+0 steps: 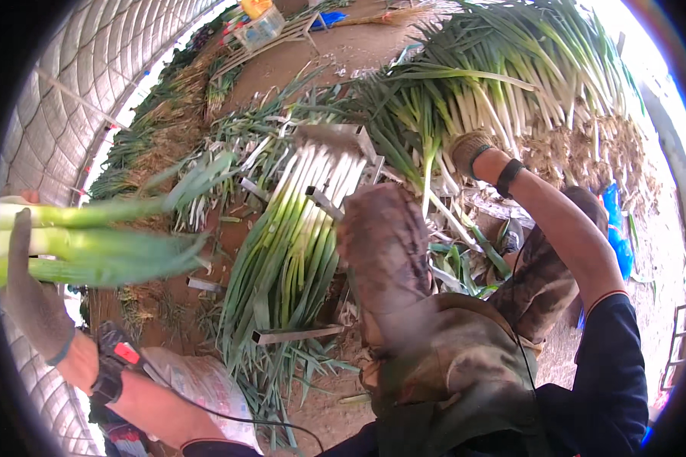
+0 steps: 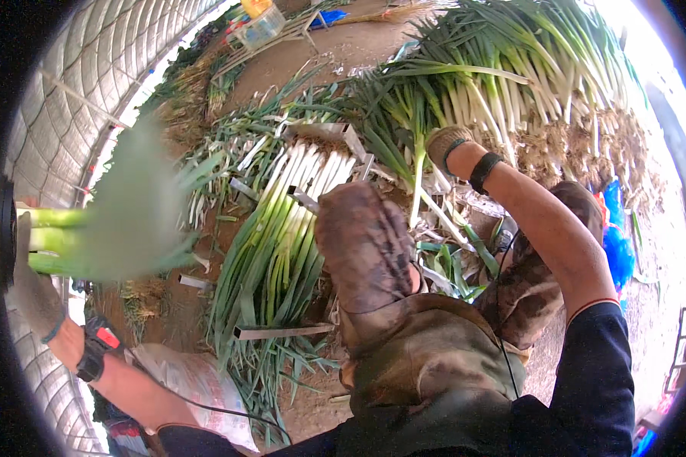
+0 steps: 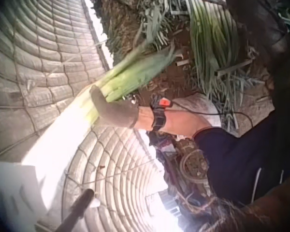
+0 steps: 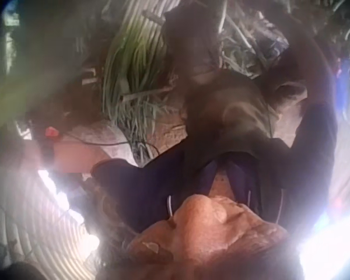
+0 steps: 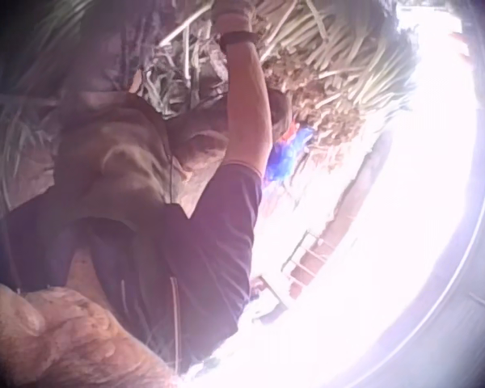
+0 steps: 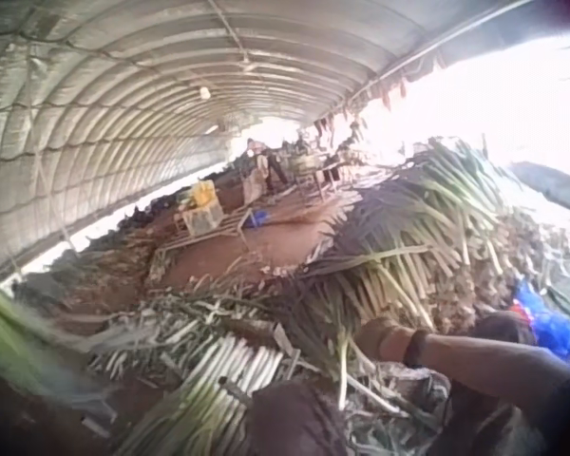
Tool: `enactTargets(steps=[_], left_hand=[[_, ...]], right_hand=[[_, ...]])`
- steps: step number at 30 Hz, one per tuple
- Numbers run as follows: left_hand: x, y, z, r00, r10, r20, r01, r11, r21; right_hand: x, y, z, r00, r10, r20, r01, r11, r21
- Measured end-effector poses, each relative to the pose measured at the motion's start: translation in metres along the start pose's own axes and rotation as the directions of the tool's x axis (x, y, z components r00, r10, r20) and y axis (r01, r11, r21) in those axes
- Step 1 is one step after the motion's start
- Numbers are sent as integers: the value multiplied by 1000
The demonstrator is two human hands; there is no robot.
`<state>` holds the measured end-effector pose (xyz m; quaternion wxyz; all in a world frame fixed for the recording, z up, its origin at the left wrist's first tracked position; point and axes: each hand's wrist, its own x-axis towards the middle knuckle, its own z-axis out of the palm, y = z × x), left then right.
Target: The recorder is sorting, cleaning, and placing harvested leeks into a metal aligning frame in an agricultural processing shed.
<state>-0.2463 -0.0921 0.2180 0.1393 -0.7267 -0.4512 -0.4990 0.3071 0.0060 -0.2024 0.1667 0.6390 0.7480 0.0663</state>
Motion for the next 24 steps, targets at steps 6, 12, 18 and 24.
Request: enactTargets(steps=[6, 12, 18, 24], left_hand=[[1, -89, 33, 858, -385, 340, 260, 897, 359], [-142, -146, 190, 276, -700, 659, 219, 713, 666], [-233, -166, 375, -43, -674, 738, 326, 688, 648], [-296, -247, 499, -258, -457, 851, 697, 522, 492]], right_hand=[[37, -5, 43, 922, -144, -360, 251, 930, 270], [57, -62, 52, 943, -277, 185, 200, 916, 347], [82, -75, 113, 908, -283, 307, 100, 862, 497], [134, -140, 154, 943, -236, -235, 328, 529, 783]])
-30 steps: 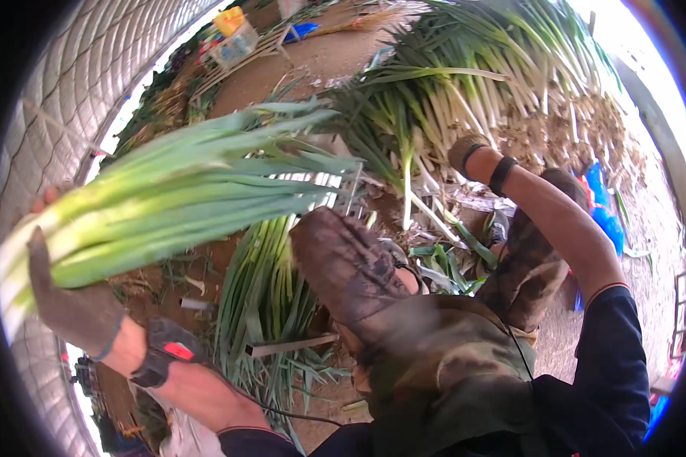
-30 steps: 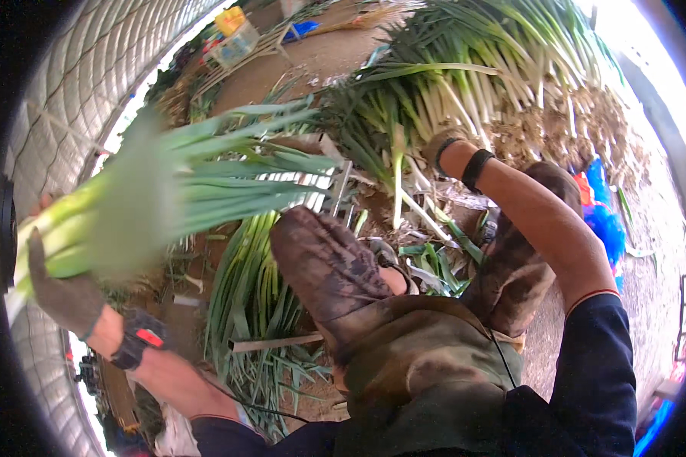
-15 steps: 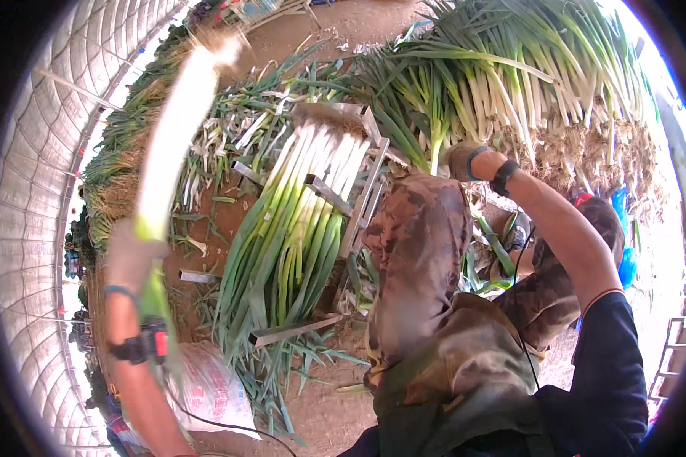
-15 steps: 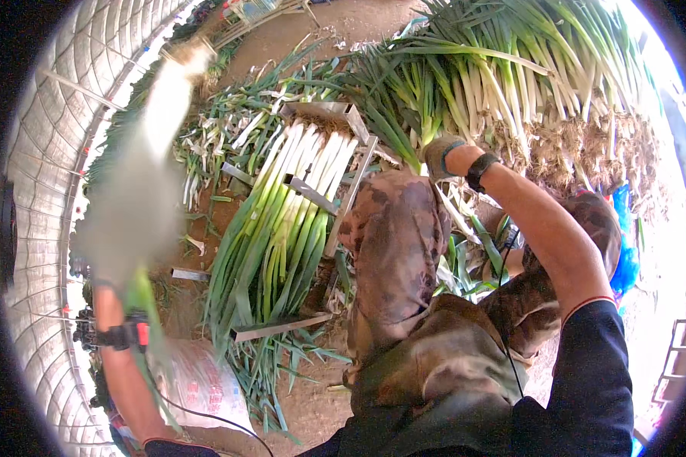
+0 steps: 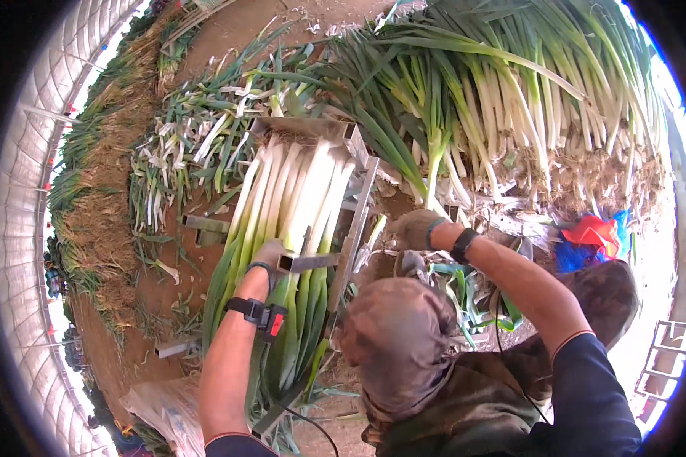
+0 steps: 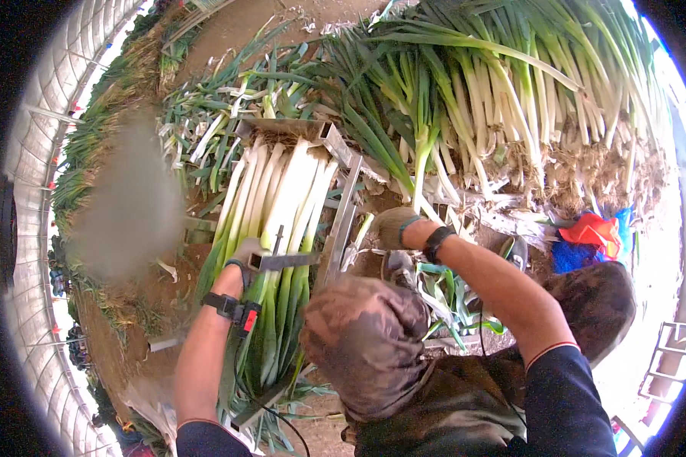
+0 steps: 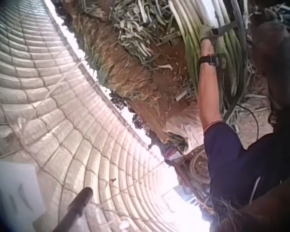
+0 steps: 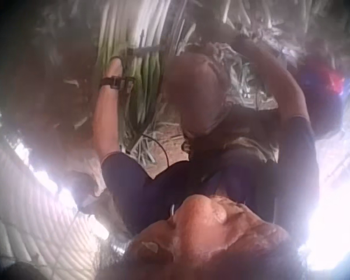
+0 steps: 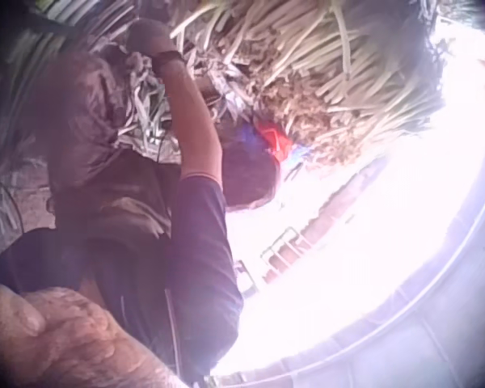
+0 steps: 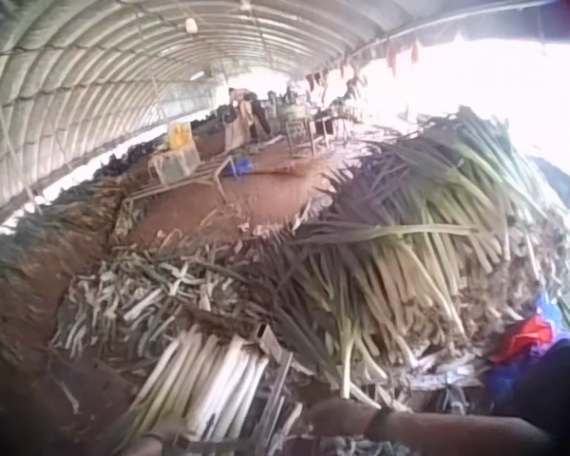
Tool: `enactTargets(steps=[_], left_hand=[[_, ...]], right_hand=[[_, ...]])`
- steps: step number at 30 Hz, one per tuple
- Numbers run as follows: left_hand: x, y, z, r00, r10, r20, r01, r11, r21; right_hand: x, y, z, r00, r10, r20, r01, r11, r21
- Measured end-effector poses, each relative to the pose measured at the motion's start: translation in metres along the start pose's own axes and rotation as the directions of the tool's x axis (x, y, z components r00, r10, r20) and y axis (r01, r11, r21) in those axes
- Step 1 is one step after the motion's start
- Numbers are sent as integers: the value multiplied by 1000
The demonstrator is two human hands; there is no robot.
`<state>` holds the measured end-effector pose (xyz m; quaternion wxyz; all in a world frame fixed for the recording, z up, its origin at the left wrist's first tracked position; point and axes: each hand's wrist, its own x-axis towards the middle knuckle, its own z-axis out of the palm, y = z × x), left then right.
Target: The recorder is sorting, cleaning, and placing harvested leeks into a metal aligning frame in an agricultural processing shed.
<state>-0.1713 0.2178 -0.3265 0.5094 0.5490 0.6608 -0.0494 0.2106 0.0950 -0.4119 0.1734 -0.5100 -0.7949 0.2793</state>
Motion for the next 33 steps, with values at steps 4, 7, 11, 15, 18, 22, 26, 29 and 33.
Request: enactTargets(steps=[4, 7, 11, 15, 18, 22, 26, 29, 33], left_hand=[[16, -1, 7, 997, -48, -59, 65, 941, 333], [34, -35, 5, 998, 47, -48, -35, 974, 224], [16, 1, 4, 984, 176, 40, -180, 952, 247], [-33, 43, -12, 949, 266, 167, -272, 962, 16], [-92, 15, -28, 877, 396, 272, -463, 848, 258], [-137, -8, 15, 852, 512, 108, -482, 687, 544], [-115, 13, 40, 838, 536, 100, -438, 552, 710], [-105, -2, 45, 810, 581, 83, -461, 543, 702], [-97, 4, 56, 768, 640, 31, -483, 546, 684]], right_hand=[[75, -74, -6, 998, 66, 11, -64, 987, -150], [118, -124, -32, 996, -43, -79, 19, 961, -277], [170, -137, -21, 999, -23, 34, 32, 949, -315], [191, -126, -10, 965, 106, 241, 12, 898, -441], [192, -133, 3, 957, 140, 256, -17, 902, -431], [195, -141, 12, 962, 153, 225, -44, 904, -426], [177, -117, 30, 981, 169, 94, -139, 955, -261], [174, -101, 42, 987, 118, 107, -94, 973, -210], [117, -96, 32, 994, 8, -110, -29, 981, -193]])
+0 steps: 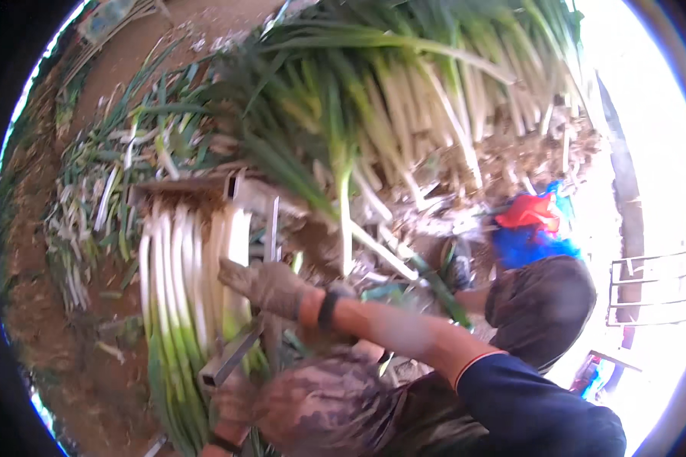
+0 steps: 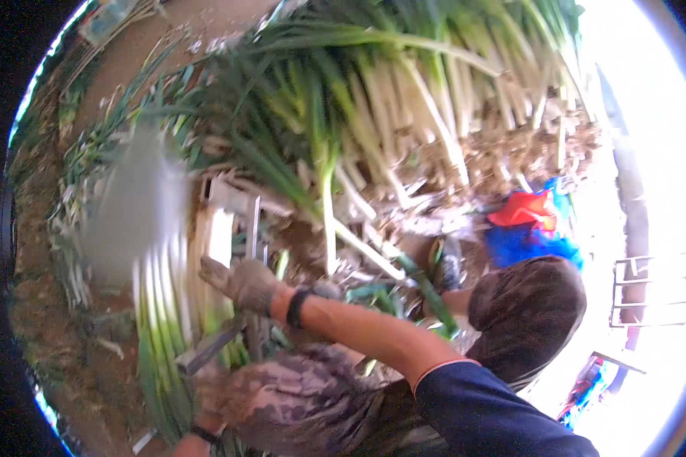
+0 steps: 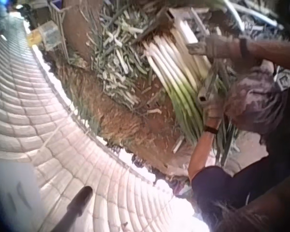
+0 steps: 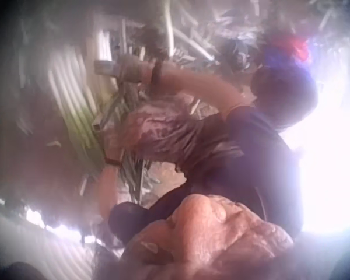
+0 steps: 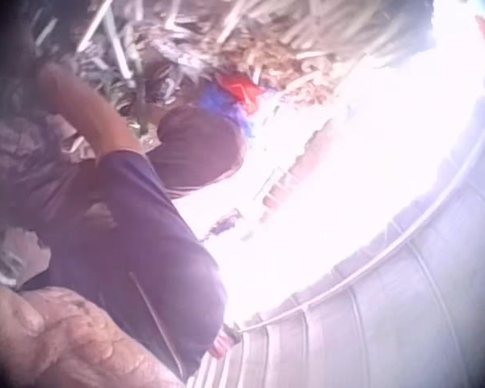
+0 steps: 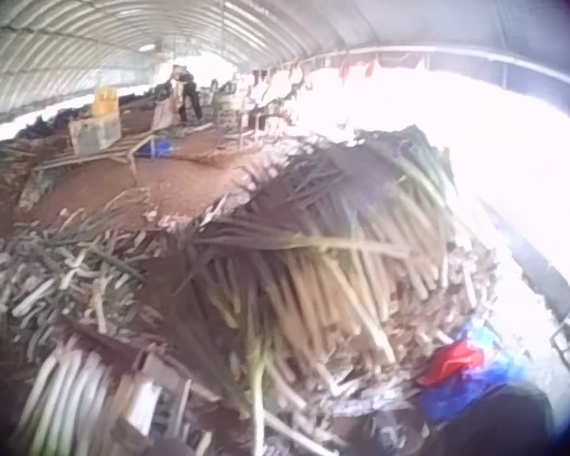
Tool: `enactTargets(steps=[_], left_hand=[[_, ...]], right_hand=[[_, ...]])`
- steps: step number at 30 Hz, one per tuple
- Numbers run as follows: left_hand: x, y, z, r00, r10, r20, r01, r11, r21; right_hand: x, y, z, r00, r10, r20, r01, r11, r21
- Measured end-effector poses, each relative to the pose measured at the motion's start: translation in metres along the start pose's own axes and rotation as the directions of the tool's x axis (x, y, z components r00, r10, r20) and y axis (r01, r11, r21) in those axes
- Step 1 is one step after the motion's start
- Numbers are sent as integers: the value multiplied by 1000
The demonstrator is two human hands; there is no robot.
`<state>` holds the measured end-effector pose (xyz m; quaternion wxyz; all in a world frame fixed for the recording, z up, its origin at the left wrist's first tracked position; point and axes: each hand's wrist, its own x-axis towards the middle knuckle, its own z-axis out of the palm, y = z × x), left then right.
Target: The recorder is sorting, cleaning, and placing harvested leeks into a metal aligning frame in an agricultural processing shed.
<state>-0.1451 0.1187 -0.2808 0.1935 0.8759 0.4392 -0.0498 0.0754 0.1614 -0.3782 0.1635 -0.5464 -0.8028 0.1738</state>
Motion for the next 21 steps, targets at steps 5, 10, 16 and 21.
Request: enactTargets(steps=[5, 10, 16, 21], left_hand=[[33, 29, -3, 998, 41, -53, -41, 999, 5], [30, 50, -16, 999, -36, -39, 37, 999, 35], [38, 68, -38, 996, -84, 21, 83, 995, 49], [46, 80, -52, 993, -93, 68, 90, 994, 55]], right_hand=[[-98, 100, 29, 941, 243, -237, -237, 970, 52], [-95, 230, -102, 858, 291, -424, -440, 841, -314], [-120, 388, -291, 634, 492, -597, -757, 236, -609], [-155, 453, -339, 525, 765, -372, -785, 267, -559]])
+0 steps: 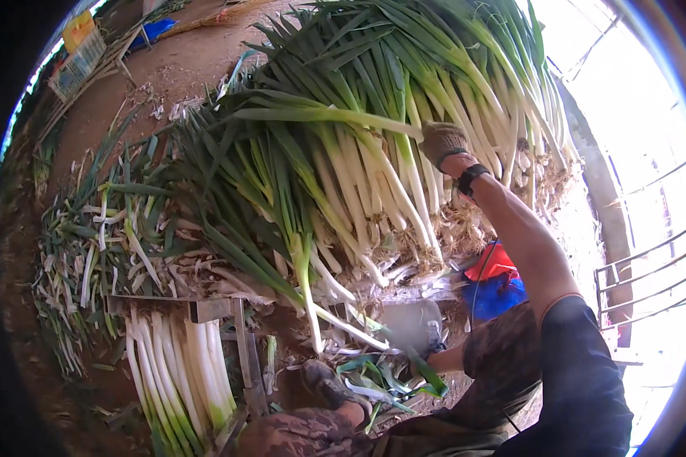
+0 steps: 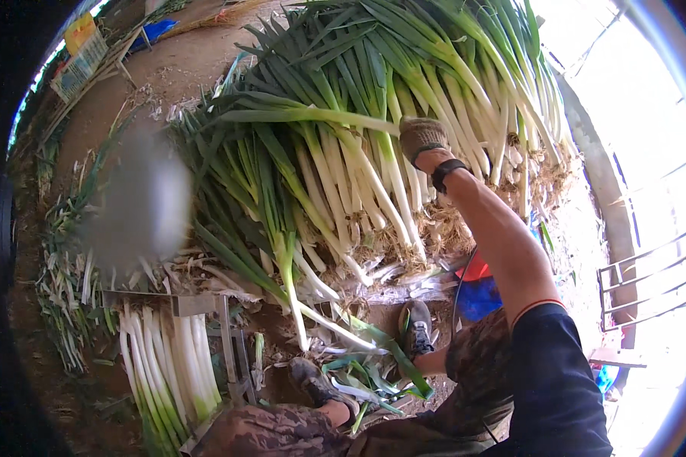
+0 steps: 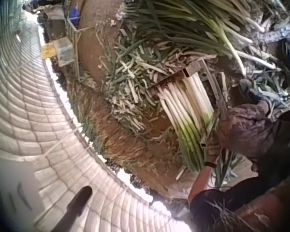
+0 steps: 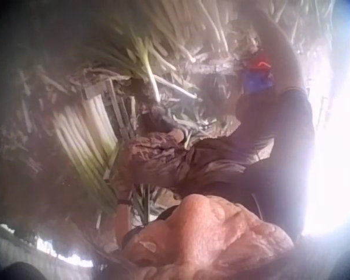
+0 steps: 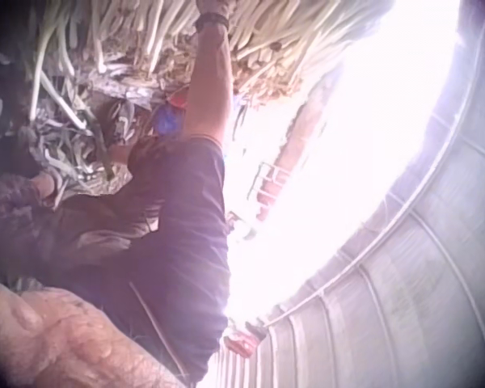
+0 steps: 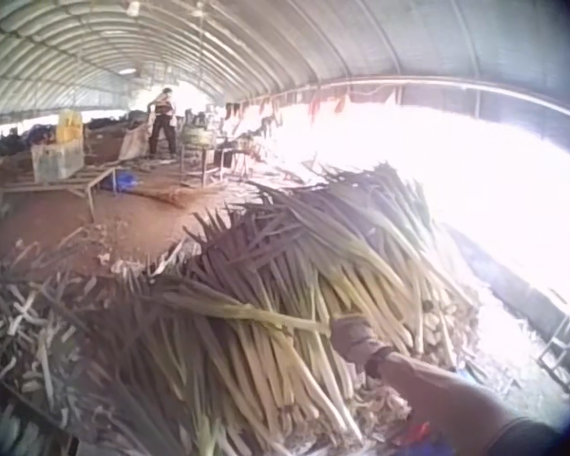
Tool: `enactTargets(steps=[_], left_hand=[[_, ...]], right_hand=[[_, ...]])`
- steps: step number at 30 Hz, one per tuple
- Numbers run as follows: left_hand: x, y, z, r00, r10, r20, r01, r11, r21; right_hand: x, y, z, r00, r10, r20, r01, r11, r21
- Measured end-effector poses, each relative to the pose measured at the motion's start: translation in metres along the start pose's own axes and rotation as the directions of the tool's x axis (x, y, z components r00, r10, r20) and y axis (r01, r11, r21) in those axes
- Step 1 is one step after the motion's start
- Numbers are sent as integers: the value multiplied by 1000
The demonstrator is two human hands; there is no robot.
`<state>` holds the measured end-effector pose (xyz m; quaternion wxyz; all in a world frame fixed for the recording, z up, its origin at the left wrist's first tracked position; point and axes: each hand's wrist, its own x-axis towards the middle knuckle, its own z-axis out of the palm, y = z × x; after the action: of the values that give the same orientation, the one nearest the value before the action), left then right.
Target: The recorder is sorting, cleaning, and placing harvested leeks into a metal aligning frame in an agricultural processing shed.
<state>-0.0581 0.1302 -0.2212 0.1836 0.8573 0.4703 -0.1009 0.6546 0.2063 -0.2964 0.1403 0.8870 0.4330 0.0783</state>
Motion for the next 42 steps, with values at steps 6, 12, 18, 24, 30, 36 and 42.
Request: enactTargets(steps=[6, 12, 18, 24, 30, 36, 42], left_hand=[[-17, 14, -22, 999, -34, 27, 34, 999, 23], [-30, 36, -53, 997, -34, 62, 33, 999, 24], [-13, 90, -129, 854, -370, 366, 377, 925, 58], [30, 139, -157, 987, -146, 69, 162, 897, -411], [108, 185, -163, 909, 27, -415, -307, 717, -626], [153, 185, -149, 967, 0, -254, -231, 417, -879], [169, 164, -111, 979, -88, -183, -142, 353, -925]], right_hand=[[-70, -50, -36, 967, -169, 192, 105, 946, 306], [-104, -74, -26, 953, -180, 245, 47, 884, 466], [-193, -157, -8, 841, -450, 302, 330, 867, 374], [-250, -200, 18, 703, -705, 91, 619, 670, 409], [-132, -123, 29, 962, 111, -250, -68, 983, 172], [-122, -104, 10, 964, -4, 265, -135, 854, 502], [-243, -211, 14, 949, -312, -32, 298, 862, 410]])
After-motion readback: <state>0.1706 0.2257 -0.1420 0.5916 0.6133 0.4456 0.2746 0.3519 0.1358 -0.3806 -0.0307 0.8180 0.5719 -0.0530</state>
